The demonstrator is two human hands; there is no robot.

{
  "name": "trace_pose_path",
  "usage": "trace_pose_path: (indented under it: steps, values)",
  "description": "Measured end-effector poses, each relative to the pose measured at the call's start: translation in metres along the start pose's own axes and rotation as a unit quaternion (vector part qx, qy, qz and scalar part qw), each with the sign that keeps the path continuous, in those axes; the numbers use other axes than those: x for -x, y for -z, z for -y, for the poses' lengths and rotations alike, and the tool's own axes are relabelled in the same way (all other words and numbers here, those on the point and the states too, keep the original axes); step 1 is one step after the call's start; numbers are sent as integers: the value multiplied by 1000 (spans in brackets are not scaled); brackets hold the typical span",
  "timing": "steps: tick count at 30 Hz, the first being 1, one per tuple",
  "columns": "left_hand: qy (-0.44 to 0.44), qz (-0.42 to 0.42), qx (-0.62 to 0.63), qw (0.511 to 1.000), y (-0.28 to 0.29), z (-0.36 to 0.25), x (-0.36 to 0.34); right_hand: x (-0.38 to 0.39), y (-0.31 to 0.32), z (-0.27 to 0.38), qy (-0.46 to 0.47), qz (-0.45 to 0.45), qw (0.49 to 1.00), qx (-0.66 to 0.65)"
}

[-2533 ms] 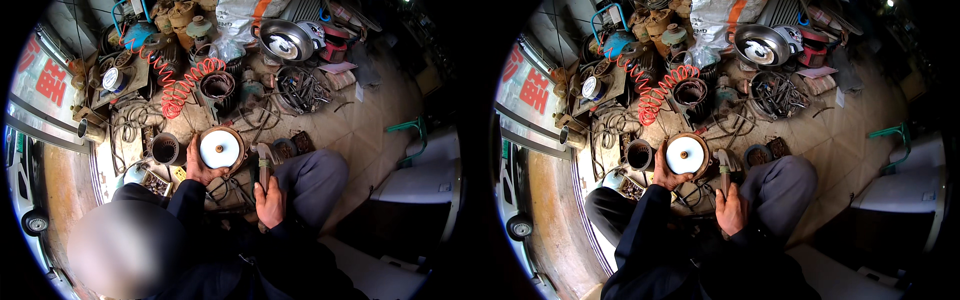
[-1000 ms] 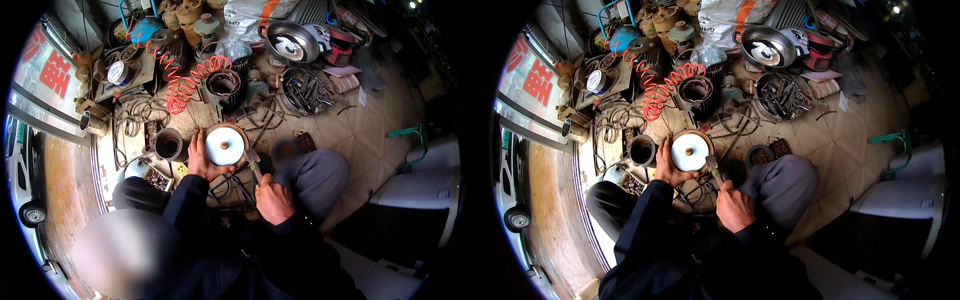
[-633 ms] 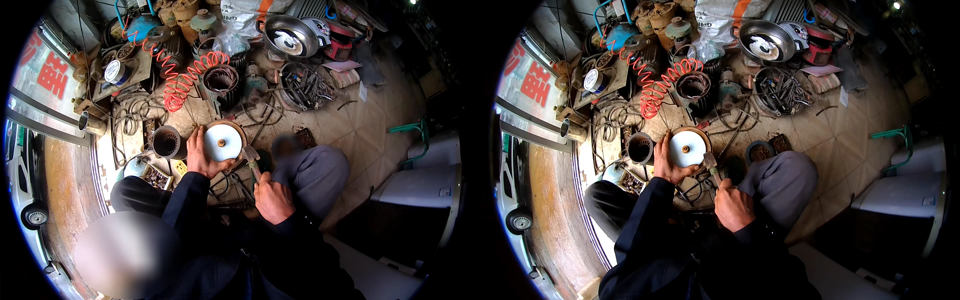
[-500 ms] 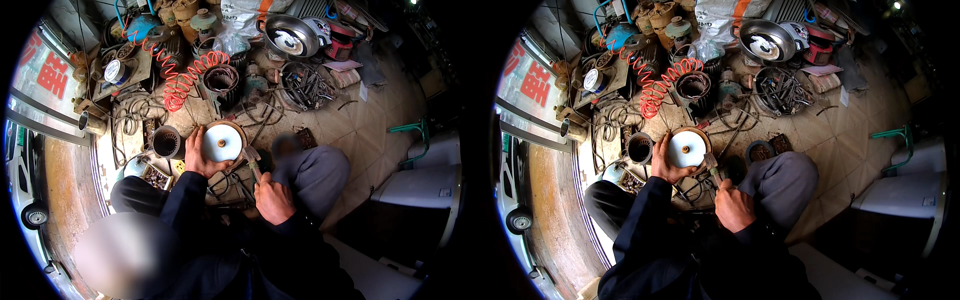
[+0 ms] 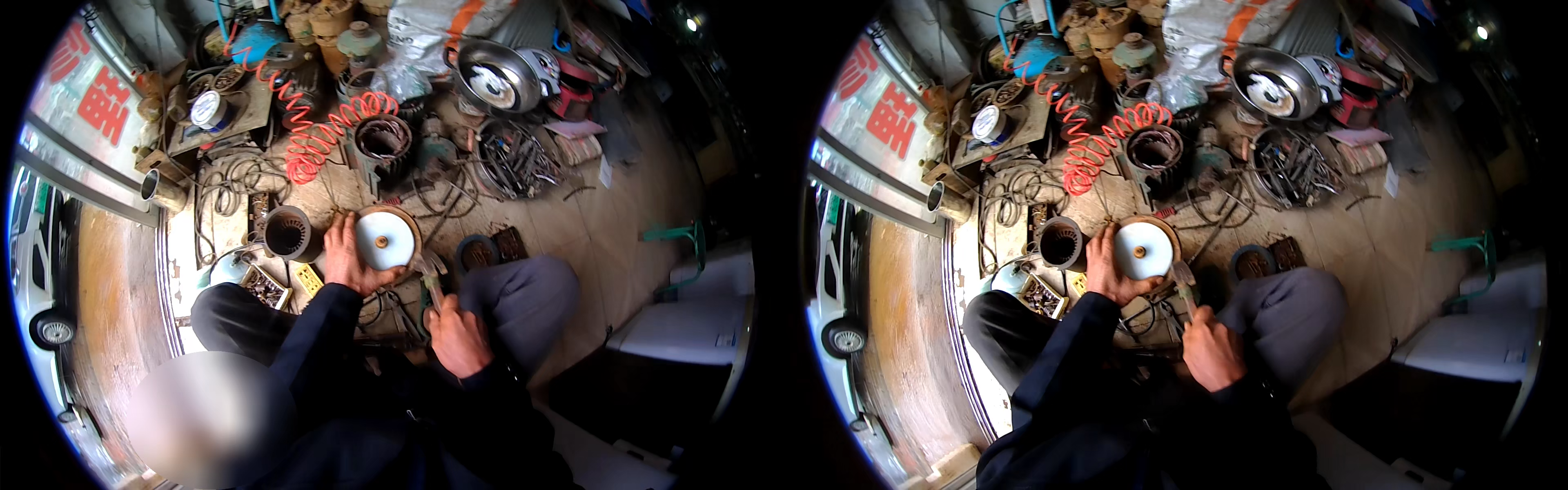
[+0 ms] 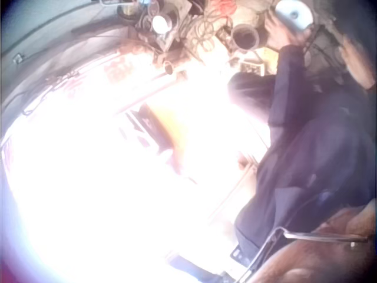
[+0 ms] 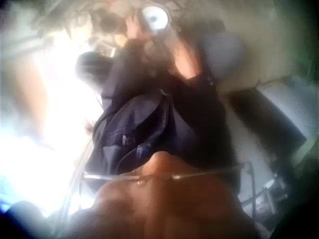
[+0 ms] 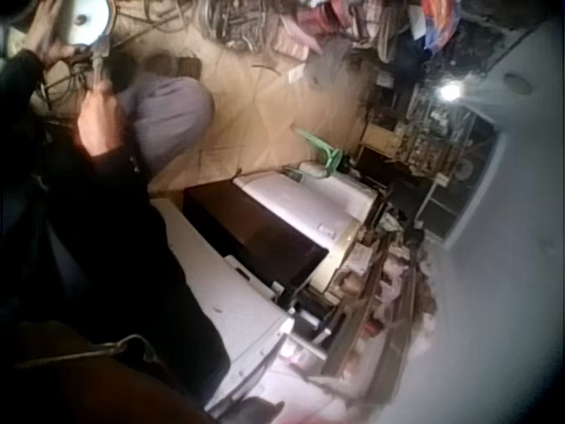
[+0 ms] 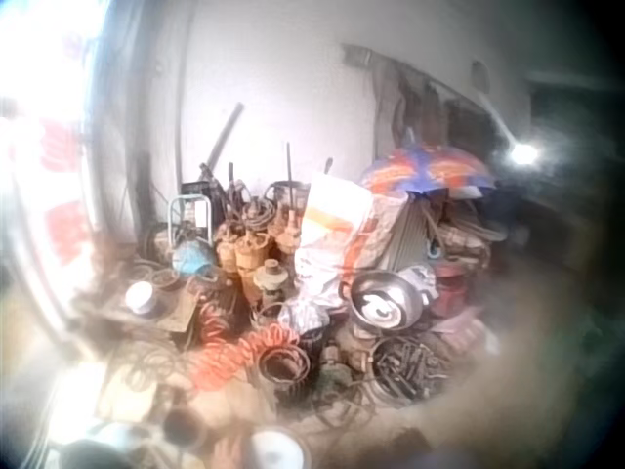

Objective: The person sits on the floor and uses a hammer to strike a circular mechanical component, then flips it over to work on the other side. They continue to hammer and manipulate the part, eventually picking up a rusty cylindrical component and striking it as well.

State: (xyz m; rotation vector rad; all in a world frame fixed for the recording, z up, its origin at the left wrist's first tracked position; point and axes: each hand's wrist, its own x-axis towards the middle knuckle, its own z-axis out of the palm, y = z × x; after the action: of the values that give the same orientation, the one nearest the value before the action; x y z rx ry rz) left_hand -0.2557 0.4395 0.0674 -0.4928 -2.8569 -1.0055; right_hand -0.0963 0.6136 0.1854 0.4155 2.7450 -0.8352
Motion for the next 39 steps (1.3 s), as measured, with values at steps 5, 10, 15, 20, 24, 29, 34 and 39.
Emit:
trace_pose_path:
  steps: [5, 10, 15, 20, 24, 29, 34, 39]
  values:
    - [-16, 51, 105, 993, 8, 7, -1, 37, -8, -14, 17, 25, 997, 74]
    - [281, -188, 429, 838, -38, 104, 24, 5, -72, -41, 21, 248, 966, 68]
    - [408, -66, 268, 870, -128, 204, 96, -38, -216, -83, -1, 286, 949, 131]
    - [347, -50, 187, 918, -107, 167, 54, -34, -243, -98, 45, 202, 968, 140]
    - [260, -46, 154, 952, -108, 157, -5, -62, -246, -79, 4, 394, 902, 179]
    - [236, -25, 109, 965, -140, 171, -46, -61, -243, -87, 124, 476, 855, 165]
    - [255, -13, 87, 963, -156, 183, -57, -58, -253, -86, 41, 450, 882, 136]
    - [206, -41, 101, 972, -142, 173, -56, -65, -230, -62, 71, 417, 899, 112]
